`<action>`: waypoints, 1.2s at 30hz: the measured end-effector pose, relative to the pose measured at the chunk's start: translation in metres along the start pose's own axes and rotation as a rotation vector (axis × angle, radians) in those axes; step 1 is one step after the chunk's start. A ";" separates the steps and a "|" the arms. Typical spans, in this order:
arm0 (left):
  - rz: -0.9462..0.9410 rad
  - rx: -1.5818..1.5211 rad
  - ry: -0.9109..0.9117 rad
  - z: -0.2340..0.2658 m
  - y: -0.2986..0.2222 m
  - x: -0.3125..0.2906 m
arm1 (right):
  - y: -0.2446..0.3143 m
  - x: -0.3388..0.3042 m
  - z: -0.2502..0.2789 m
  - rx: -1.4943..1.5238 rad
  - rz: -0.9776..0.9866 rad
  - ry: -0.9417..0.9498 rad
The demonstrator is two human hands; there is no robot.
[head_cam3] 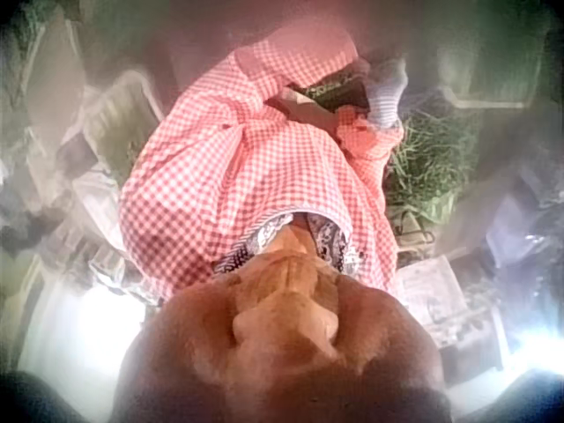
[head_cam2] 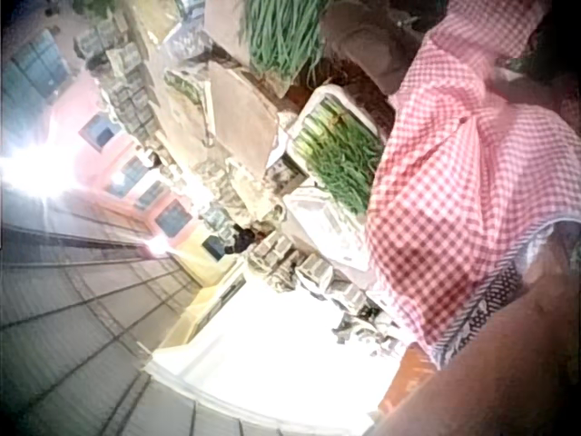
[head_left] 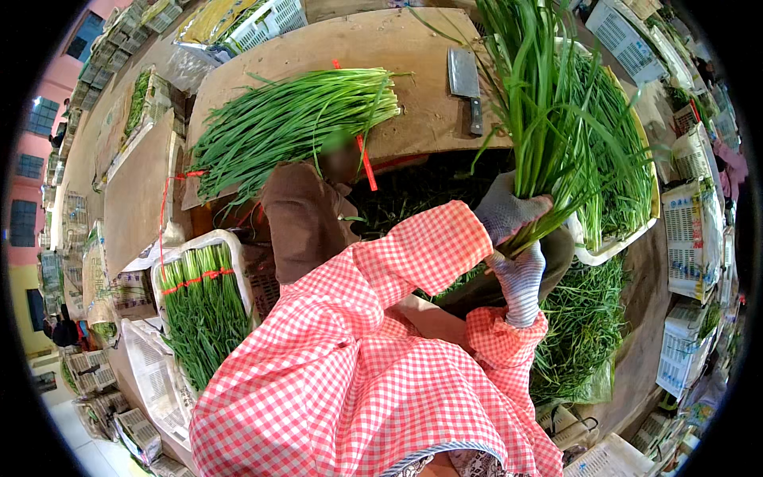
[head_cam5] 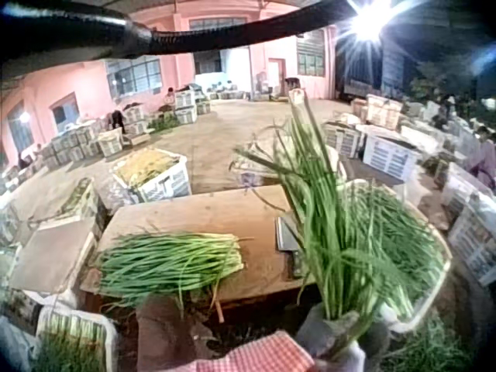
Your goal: The person bundles bunches of leeks together, secures them with red tape, and uses a large knife to trim the ends before placing the finished bundles into a plastic crate.
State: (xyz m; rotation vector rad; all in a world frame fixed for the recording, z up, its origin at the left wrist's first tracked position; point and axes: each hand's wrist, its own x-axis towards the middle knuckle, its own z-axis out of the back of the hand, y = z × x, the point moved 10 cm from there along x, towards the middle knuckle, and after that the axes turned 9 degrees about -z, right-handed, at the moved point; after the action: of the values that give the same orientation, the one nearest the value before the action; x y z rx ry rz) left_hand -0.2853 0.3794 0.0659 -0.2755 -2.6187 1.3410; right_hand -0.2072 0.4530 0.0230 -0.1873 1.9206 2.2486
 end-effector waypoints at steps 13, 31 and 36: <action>-0.364 1.217 0.047 0.073 -0.083 -0.010 | 0.014 0.020 0.075 0.150 -0.018 -0.311; -0.206 1.948 -0.144 0.266 -0.124 -0.037 | 0.048 0.039 0.108 -0.134 0.091 -0.346; 0.138 1.891 0.125 0.207 -0.081 -0.075 | 0.082 0.073 0.125 -0.361 0.054 -0.282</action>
State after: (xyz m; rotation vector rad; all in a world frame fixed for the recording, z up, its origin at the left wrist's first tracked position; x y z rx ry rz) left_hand -0.2704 0.1530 0.0066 -0.1578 -0.3932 2.8093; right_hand -0.2934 0.5678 0.1063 0.1320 1.3900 2.4837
